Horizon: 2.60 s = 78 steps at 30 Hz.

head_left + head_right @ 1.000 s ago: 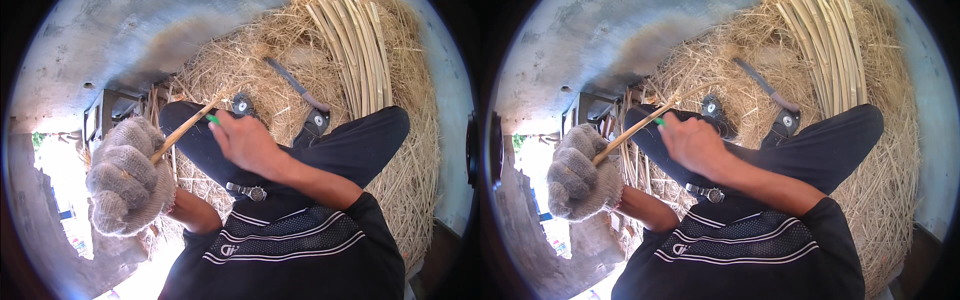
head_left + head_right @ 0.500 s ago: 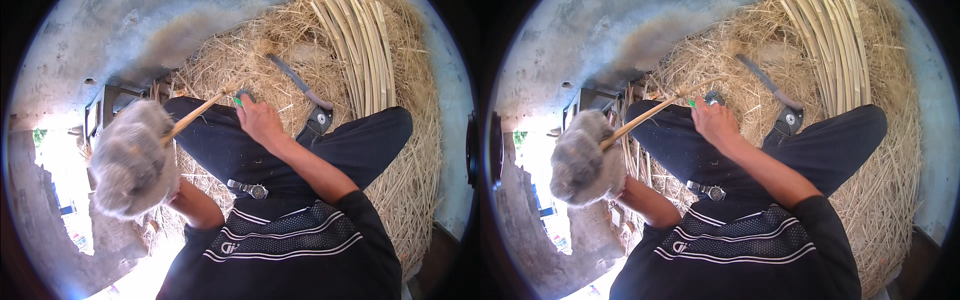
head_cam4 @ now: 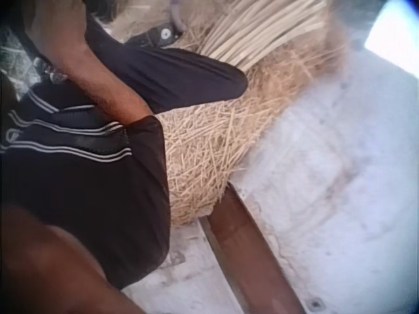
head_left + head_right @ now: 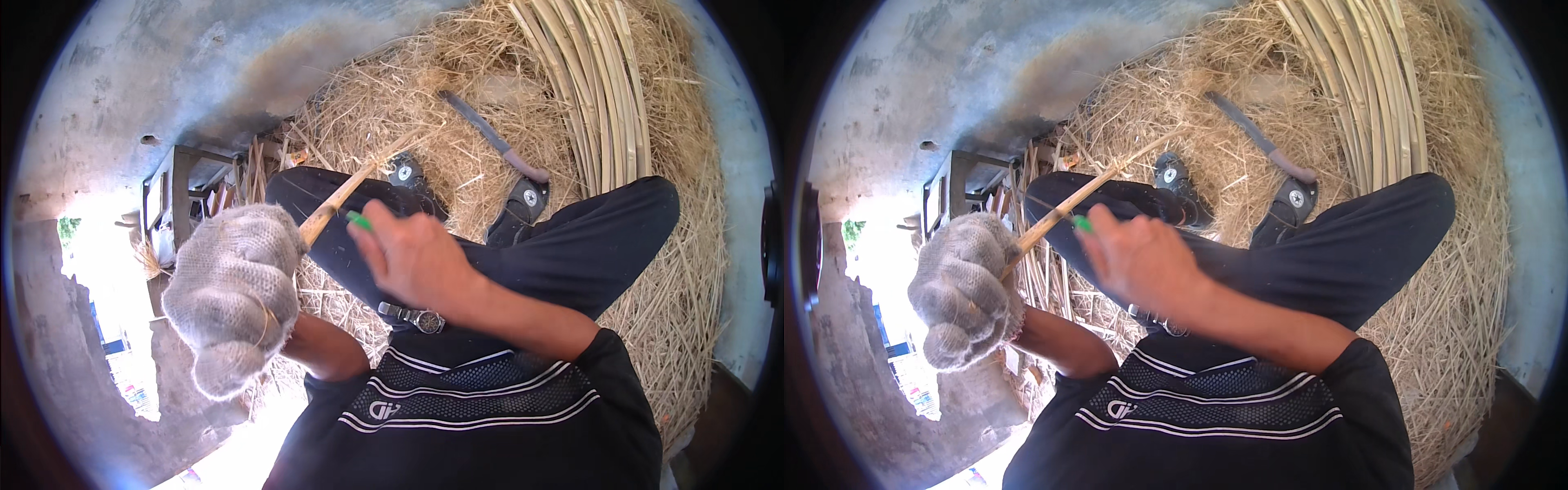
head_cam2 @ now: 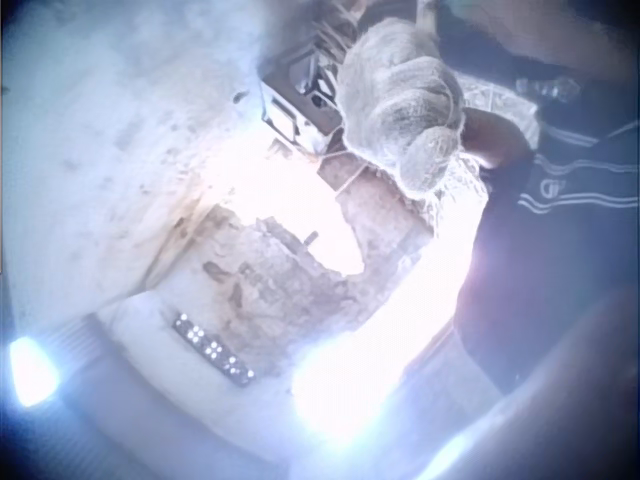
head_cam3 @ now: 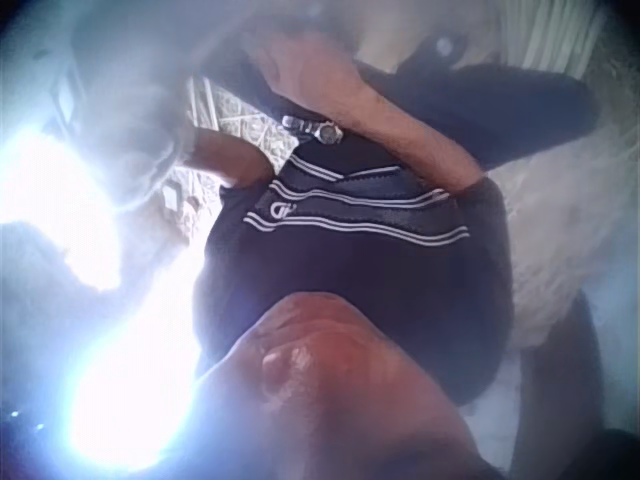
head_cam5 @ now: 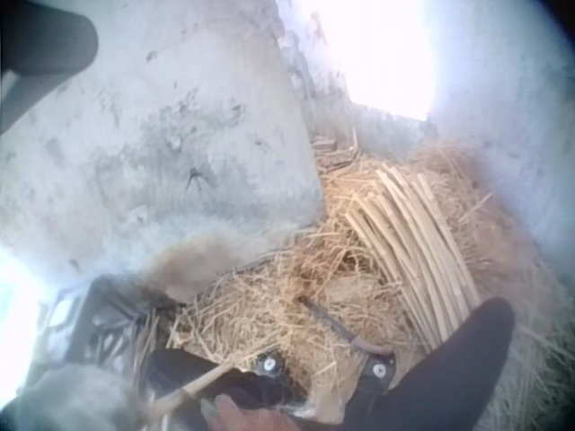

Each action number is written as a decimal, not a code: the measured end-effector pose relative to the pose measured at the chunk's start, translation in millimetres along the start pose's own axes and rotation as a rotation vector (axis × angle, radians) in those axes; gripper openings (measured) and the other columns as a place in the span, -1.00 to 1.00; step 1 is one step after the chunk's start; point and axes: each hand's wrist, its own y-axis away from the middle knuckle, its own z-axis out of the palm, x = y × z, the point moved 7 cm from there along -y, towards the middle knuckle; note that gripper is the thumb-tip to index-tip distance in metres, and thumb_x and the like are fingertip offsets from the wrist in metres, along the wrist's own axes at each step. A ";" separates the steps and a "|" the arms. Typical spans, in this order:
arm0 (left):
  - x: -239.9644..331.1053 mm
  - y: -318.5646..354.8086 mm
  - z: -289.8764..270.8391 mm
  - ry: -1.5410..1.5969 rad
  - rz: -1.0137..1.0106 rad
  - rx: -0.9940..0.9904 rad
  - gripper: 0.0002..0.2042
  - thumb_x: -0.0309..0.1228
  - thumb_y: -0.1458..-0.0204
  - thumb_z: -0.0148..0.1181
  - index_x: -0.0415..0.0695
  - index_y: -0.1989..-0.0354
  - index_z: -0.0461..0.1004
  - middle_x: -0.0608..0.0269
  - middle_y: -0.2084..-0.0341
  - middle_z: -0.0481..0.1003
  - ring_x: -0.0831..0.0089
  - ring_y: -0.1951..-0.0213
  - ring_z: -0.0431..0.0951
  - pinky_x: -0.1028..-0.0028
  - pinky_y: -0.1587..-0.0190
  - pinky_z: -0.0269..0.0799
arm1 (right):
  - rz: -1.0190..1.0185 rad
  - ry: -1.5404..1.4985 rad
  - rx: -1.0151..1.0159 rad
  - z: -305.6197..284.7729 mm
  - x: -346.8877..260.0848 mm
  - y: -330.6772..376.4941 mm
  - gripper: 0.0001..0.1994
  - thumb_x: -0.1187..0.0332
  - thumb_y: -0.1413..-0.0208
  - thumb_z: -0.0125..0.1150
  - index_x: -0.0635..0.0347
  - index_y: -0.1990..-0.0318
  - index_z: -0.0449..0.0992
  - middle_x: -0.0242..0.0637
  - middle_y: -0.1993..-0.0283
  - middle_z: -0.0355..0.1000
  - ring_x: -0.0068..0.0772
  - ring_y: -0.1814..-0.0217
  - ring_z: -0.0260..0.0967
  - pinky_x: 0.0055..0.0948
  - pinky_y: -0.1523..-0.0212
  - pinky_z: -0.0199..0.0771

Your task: The person sits cross-legged on a straw-covered floor and uses a green-handled knife to peel the outer layer off a thin bamboo stick. They hold the stick with a gloved left hand and scrape the blade along its length, then switch to a larger machete to split the stick lengthwise.

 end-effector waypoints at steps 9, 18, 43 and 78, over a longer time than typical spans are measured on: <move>-1.5 -5.5 6.9 0.026 0.120 -0.021 -0.47 0.05 -0.22 -0.01 0.09 0.79 0.20 0.49 0.88 0.21 0.49 0.82 0.19 0.34 0.70 0.20 | -0.103 -0.013 0.079 7.3 -0.1 2.1 -0.79 0.29 -0.29 0.11 0.22 0.33 0.34 -0.07 0.73 0.34 0.07 0.67 0.43 -0.08 0.65 0.43; 13.0 6.6 -1.8 -0.466 -0.125 0.090 -0.52 0.00 -0.20 0.02 0.06 0.75 0.28 0.43 0.84 0.28 0.42 0.74 0.33 0.27 0.60 0.29 | -0.024 0.097 0.060 9.6 6.0 -10.2 -0.75 0.24 -0.31 0.07 0.24 0.33 0.34 0.02 0.71 0.37 0.17 0.66 0.42 0.01 0.61 0.45; 37.1 61.3 -48.3 -1.103 -0.040 0.972 -0.79 -0.34 0.01 0.04 -0.27 0.43 0.42 0.12 0.57 0.40 0.36 0.50 0.48 0.46 0.44 0.50 | 0.218 0.011 -0.132 23.9 41.7 -29.1 -0.67 0.14 -0.34 0.00 0.30 0.14 0.37 0.18 0.50 0.48 0.30 0.44 0.49 0.14 0.40 0.51; 23.3 50.4 -22.5 -0.644 -0.108 0.899 -0.76 -0.25 0.17 0.04 -0.22 0.50 0.38 0.09 0.62 0.37 0.34 0.59 0.36 0.38 0.51 0.41 | -0.132 -0.174 0.023 3.4 -39.3 6.1 -0.84 0.36 -0.27 0.08 0.26 0.25 0.29 0.04 0.69 0.36 0.16 0.63 0.43 0.01 0.59 0.43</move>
